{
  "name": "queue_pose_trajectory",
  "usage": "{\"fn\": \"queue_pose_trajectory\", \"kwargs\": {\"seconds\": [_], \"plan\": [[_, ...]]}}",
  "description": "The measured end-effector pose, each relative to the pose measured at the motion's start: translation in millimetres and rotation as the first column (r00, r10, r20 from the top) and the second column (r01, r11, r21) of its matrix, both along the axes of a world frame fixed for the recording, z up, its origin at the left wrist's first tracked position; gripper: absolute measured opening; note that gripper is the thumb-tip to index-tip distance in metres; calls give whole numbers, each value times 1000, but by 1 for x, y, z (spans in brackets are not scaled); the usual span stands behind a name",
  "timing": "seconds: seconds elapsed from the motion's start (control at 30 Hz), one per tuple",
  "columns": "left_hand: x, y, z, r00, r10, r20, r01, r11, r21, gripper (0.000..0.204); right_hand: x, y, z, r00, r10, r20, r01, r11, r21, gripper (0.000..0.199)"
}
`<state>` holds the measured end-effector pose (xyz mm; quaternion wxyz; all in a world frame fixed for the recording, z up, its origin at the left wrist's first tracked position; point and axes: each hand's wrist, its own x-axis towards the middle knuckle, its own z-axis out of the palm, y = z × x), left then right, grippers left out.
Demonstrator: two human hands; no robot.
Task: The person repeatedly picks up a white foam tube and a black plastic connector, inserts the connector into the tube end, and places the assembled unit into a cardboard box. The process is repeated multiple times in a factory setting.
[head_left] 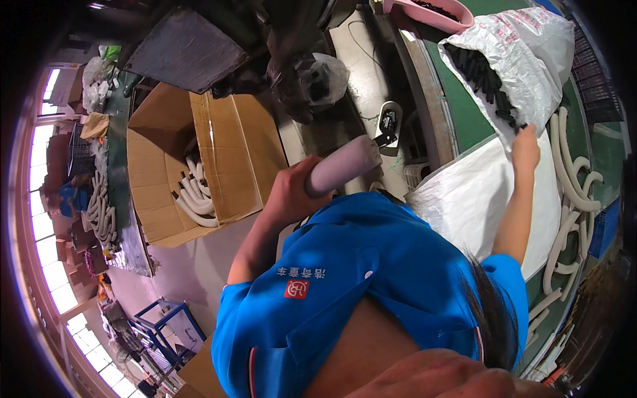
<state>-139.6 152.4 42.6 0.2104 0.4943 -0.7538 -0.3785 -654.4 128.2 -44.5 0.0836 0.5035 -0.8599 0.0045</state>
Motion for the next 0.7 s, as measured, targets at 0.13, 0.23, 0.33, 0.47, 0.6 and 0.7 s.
{"fn": "queue_pose_trajectory", "kwargs": {"seconds": [0.13,0.23,0.33,0.47,0.6,0.7], "plan": [[10,8,-12,999,35,35,-29,987,-155,40,163,20,60,-166,372,913,-18,925,-380,17],[23,9,-19,997,71,22,-63,968,-244,39,226,24,65,-647,345,680,99,923,-373,15],[36,11,-20,993,114,-21,-115,954,-278,38,255,19,75,-728,272,630,72,943,-324,15],[50,15,-23,986,155,-56,-164,949,-269,36,268,14,74,-746,183,640,-56,941,-333,15],[61,19,-25,985,163,-54,-171,955,-244,34,282,10,75,-756,123,643,-83,956,-281,15],[71,19,-23,990,139,-11,-138,967,-214,33,288,6,73,-789,53,613,-120,964,-237,15]]}}
